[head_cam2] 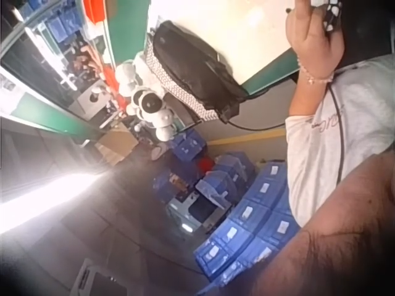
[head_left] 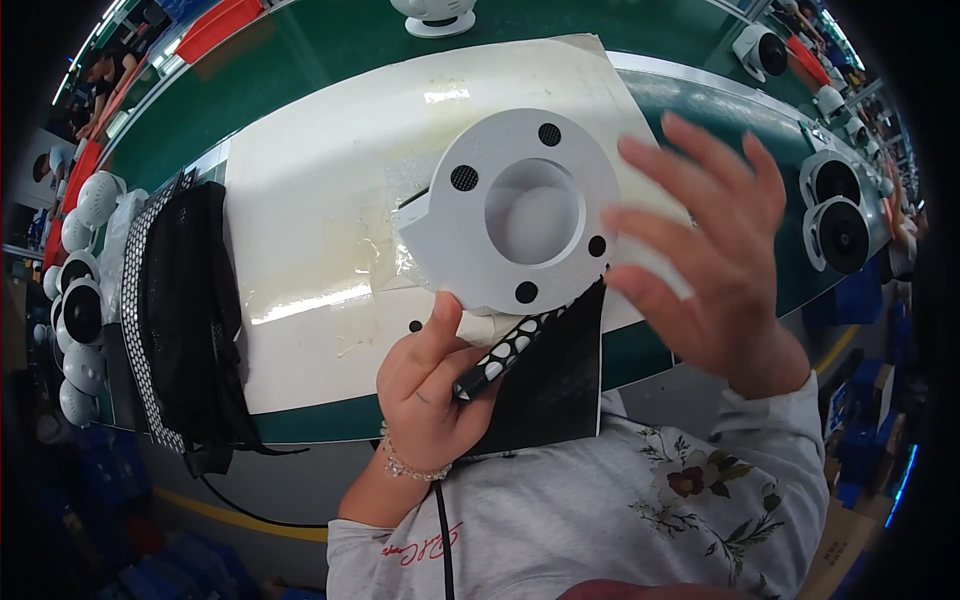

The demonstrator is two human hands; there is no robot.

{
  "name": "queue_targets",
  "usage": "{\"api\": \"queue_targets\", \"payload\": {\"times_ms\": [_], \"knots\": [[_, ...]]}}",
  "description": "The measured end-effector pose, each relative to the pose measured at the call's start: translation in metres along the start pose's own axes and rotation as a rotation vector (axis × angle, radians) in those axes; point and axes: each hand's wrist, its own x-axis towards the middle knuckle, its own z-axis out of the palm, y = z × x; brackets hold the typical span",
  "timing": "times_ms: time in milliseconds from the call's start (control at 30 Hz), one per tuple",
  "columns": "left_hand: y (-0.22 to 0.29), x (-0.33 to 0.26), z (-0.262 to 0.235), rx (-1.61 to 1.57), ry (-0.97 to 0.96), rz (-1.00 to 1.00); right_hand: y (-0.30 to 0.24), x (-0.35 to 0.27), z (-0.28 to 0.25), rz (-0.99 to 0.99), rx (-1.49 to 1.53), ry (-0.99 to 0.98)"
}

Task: Apply small adhesive pads to the bottom of white electronic housings on an assembly line.

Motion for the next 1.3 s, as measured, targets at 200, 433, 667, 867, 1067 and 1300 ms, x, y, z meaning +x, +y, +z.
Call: {"api": "queue_targets", "payload": {"times_ms": [200, 433, 667, 867, 1067, 1300], "knots": [[-0.001, -0.001, -0.004, -0.015, -0.029, 0.065, 0.014, 0.065, 0.028, -0.194, 0.325, 0.151], [0.000, -0.002, -0.016, -0.052, -0.021, 0.120, 0.060, 0.109, 0.027, 0.252, 1.028, -0.461], [0.002, 0.003, -0.019, -0.142, -0.022, 0.093, 0.175, 0.159, 0.069, 0.562, 0.352, -0.169], [0.000, 0.004, -0.018, -0.217, -0.048, 0.084, 0.225, 0.109, 0.185, 0.376, -0.159, 0.321], [-0.002, 0.004, -0.018, -0.211, -0.075, 0.084, 0.212, 0.101, 0.201, 0.647, 0.000, -0.027], [-0.003, 0.004, -0.016, -0.201, -0.057, 0.067, 0.200, 0.092, 0.201, 0.591, -0.260, 0.039]]}}
